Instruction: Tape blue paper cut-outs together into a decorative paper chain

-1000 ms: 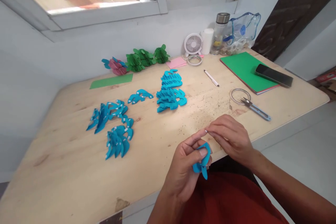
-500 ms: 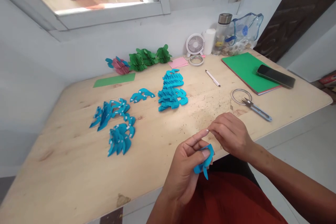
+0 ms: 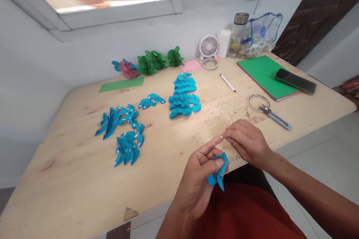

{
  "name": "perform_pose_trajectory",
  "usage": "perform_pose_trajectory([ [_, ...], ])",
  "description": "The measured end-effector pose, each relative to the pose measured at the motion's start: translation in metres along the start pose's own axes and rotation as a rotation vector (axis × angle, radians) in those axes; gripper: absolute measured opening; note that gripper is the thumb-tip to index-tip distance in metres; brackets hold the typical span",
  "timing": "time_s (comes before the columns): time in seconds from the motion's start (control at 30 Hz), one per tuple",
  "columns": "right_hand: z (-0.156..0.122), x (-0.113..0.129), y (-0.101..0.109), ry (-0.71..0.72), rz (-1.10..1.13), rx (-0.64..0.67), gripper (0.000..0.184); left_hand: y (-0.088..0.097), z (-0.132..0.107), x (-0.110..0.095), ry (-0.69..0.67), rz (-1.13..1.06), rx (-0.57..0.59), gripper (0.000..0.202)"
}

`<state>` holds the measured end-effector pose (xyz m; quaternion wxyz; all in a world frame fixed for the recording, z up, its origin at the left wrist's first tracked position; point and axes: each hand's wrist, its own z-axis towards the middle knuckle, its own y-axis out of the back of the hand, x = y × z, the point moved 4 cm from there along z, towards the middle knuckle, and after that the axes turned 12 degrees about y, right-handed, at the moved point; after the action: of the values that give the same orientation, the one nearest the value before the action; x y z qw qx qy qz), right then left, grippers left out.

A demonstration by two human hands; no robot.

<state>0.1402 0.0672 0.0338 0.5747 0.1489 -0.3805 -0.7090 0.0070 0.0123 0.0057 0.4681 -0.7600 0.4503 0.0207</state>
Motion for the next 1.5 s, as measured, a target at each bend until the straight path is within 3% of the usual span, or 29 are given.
perform_pose_trajectory([
  [0.07, 0.002, 0.000, 0.003, -0.115, 0.107, -0.040, 0.016, 0.002, -0.001, 0.000, -0.035, 0.071, -0.056, 0.049],
  [0.17, 0.001, -0.005, 0.004, -0.422, 0.249, -0.110, 0.013, 0.004, -0.001, -0.002, -0.145, 0.226, -0.139, 0.048],
  [0.3, -0.002, -0.008, -0.004, -0.740, 0.426, -0.083, 0.018, 0.004, -0.002, -0.003, -0.269, 0.495, -0.215, 0.052],
  [0.47, 0.001, -0.008, -0.014, -0.929, 0.605, -0.126, 0.026, 0.006, -0.003, -0.002, -0.352, 0.695, -0.267, 0.060],
  [0.6, 0.003, -0.008, -0.019, -0.997, 0.688, -0.201, 0.029, 0.007, -0.005, -0.002, -0.388, 0.758, -0.265, 0.065],
  [0.73, 0.001, -0.006, -0.021, -0.938, 0.593, -0.210, 0.022, 0.005, -0.005, -0.003, -0.370, 0.750, -0.272, 0.062],
  [0.87, 0.001, 0.000, -0.020, -0.743, 0.364, -0.217, 0.014, 0.001, -0.006, -0.004, -0.308, 0.654, -0.258, 0.059],
  [1.17, 0.004, 0.015, -0.005, -0.212, -0.015, -0.273, 0.012, -0.005, -0.007, 0.001, -0.139, 0.177, -0.019, 0.043],
  [1.3, -0.001, 0.016, -0.001, -0.159, -0.126, -0.218, 0.012, -0.006, -0.004, 0.005, -0.084, 0.104, 0.036, 0.041],
  [1.5, -0.008, 0.016, 0.000, -0.169, -0.160, -0.185, 0.013, -0.006, -0.002, 0.006, -0.058, 0.098, 0.002, 0.038],
])
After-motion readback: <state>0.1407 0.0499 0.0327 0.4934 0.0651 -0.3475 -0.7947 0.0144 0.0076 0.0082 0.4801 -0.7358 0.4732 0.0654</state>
